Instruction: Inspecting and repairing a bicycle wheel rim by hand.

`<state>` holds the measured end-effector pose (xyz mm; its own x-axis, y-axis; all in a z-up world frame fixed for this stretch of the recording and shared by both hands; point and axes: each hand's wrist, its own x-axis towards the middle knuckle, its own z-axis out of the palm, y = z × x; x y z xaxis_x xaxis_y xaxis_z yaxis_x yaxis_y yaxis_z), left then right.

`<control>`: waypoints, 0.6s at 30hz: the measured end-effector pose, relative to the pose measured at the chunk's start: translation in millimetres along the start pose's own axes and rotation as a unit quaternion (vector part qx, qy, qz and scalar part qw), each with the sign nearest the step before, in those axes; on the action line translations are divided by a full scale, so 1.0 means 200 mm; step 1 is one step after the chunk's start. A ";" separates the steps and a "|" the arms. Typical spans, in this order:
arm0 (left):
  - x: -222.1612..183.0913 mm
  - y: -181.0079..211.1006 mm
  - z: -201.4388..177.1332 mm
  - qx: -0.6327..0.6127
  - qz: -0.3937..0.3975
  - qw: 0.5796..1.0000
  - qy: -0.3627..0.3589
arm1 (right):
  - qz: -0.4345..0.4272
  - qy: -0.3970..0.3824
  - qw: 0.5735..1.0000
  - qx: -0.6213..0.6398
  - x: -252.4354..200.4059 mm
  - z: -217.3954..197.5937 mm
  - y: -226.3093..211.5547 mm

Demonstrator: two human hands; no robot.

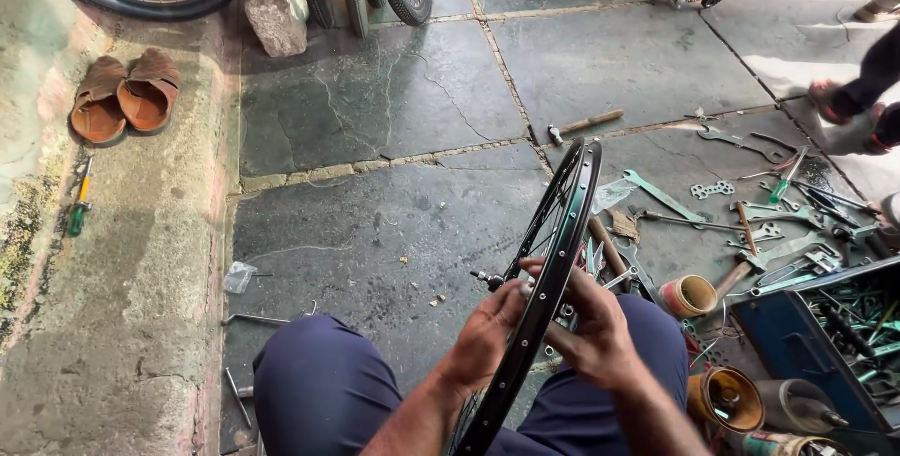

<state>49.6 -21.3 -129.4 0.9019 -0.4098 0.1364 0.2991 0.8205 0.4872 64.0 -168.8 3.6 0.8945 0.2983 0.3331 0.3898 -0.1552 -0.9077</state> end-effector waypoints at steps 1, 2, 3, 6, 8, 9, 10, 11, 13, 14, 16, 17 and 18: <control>0.02 0.05 0.05 -0.001 0.000 1.000 0.000 | 0.001 -0.001 1.000 -0.001 0.02 -0.01 -0.02; 0.03 0.10 0.11 0.091 -0.013 0.996 0.009 | -0.026 -0.067 0.997 0.043 0.03 -0.03 -0.05; 0.05 0.15 0.16 0.183 -0.028 0.983 0.018 | -0.052 -0.130 0.986 0.087 0.04 -0.05 -0.07; 0.08 0.14 0.17 0.235 -0.031 0.970 0.051 | -0.105 -0.110 0.987 0.042 -0.04 -0.03 0.22; 0.05 0.06 0.09 0.211 -0.004 0.975 0.067 | -0.062 -0.011 0.997 0.044 -0.11 0.04 0.34; 0.04 0.01 0.05 0.185 0.022 0.979 0.081 | -0.014 0.088 0.995 0.042 -0.15 0.07 0.40; -0.03 0.09 0.17 0.187 0.015 0.979 0.076 | -0.013 0.096 0.994 0.040 -0.13 0.07 0.37; -0.07 0.18 0.30 0.320 0.091 0.934 0.133 | -0.002 0.080 0.996 0.043 -0.10 0.05 0.34; -0.16 0.27 0.44 0.442 0.161 0.867 0.165 | 0.008 0.084 0.996 0.037 -0.07 0.01 0.29; -0.21 0.27 0.45 0.605 0.239 0.751 0.120 | 0.013 0.006 0.995 0.095 -0.06 -0.01 0.28; -0.26 0.17 0.31 0.726 0.319 0.608 0.043 | 0.015 -0.049 0.989 0.136 -0.05 -0.03 0.31; -0.28 0.07 0.17 0.740 0.339 0.577 0.069 | 0.062 -0.030 0.985 0.156 -0.05 -0.01 0.35; -0.30 -0.02 0.02 0.751 0.359 0.546 0.096 | 0.107 -0.010 0.978 0.177 -0.05 0.01 0.40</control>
<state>-6.8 -2.2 -136.1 0.6784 -0.0300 0.7340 -0.6154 -0.5690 0.5455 86.5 -181.4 -72.8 0.9417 0.3128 0.1236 0.0904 0.1186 -0.9888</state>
